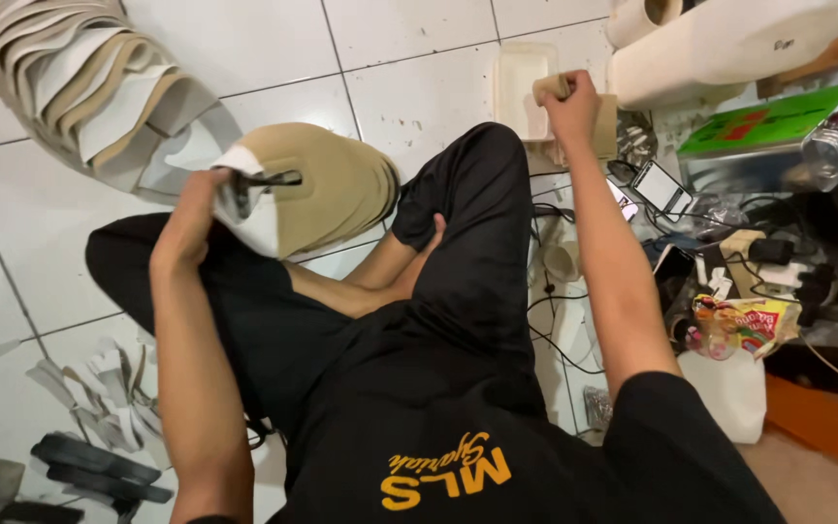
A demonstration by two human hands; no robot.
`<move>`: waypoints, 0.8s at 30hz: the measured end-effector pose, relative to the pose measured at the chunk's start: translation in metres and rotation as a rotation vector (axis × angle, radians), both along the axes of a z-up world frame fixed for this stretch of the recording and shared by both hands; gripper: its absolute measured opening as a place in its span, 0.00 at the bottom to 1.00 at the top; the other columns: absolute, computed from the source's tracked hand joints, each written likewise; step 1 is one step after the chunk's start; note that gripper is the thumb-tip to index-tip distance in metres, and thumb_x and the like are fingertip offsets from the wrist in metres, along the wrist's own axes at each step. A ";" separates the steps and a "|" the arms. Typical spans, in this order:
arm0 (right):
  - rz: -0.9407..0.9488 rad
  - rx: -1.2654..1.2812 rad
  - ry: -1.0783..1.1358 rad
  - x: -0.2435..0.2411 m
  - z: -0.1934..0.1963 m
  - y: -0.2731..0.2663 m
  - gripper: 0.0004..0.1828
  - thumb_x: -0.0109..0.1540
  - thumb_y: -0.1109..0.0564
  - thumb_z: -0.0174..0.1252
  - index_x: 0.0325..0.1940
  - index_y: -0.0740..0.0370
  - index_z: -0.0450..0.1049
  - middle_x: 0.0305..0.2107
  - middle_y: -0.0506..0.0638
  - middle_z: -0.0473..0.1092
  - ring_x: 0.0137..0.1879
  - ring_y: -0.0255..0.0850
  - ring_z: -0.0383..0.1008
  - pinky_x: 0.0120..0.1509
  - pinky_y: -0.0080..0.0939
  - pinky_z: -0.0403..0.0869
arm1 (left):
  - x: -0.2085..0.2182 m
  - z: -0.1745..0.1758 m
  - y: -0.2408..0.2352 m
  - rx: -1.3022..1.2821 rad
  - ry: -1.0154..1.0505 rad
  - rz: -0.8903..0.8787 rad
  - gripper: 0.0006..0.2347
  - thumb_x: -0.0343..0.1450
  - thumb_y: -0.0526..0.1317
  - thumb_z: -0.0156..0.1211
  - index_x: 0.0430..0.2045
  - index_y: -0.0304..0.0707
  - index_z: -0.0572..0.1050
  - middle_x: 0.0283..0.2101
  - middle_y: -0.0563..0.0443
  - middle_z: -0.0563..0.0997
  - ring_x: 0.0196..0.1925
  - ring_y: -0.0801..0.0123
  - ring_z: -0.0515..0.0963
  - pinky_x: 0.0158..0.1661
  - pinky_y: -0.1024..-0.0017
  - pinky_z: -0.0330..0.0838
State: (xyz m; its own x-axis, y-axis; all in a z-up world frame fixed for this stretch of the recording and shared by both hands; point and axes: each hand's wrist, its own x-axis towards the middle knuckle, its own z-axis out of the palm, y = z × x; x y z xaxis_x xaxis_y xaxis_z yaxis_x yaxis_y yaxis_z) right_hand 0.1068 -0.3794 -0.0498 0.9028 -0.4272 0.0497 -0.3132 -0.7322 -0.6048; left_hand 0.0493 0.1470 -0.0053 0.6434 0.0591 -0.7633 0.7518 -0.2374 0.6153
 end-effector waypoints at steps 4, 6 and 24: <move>-0.158 -0.043 0.041 0.014 -0.012 0.002 0.12 0.55 0.54 0.61 0.41 0.54 0.71 0.39 0.50 0.72 0.45 0.47 0.71 0.45 0.48 0.70 | -0.009 -0.001 0.007 -0.433 -0.221 0.477 0.17 0.62 0.54 0.51 0.39 0.50 0.73 0.38 0.61 0.77 0.40 0.77 0.76 0.42 0.80 0.68; -0.211 -0.032 0.100 0.015 -0.018 0.001 0.14 0.56 0.49 0.61 0.42 0.51 0.69 0.42 0.49 0.70 0.50 0.48 0.67 0.47 0.50 0.68 | -0.015 0.006 0.005 -0.559 -0.342 0.613 0.19 0.62 0.51 0.51 0.43 0.45 0.73 0.44 0.56 0.79 0.46 0.72 0.78 0.48 0.79 0.71; -0.079 0.155 0.049 0.063 -0.021 0.012 0.16 0.53 0.49 0.67 0.41 0.57 0.76 0.33 0.45 0.76 0.39 0.37 0.74 0.42 0.41 0.72 | -0.040 0.014 -0.002 -0.551 -0.711 0.939 0.17 0.62 0.47 0.50 0.38 0.39 0.74 0.42 0.49 0.78 0.45 0.66 0.77 0.47 0.75 0.71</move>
State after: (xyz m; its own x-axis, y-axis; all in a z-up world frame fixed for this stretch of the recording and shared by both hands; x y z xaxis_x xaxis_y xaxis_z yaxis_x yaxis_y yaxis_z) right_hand 0.1699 -0.3676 -0.0705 0.8657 -0.4962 -0.0660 -0.3983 -0.6030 -0.6912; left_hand 0.0092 0.1449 0.0087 0.7986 0.4951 -0.3422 -0.0377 0.6086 0.7926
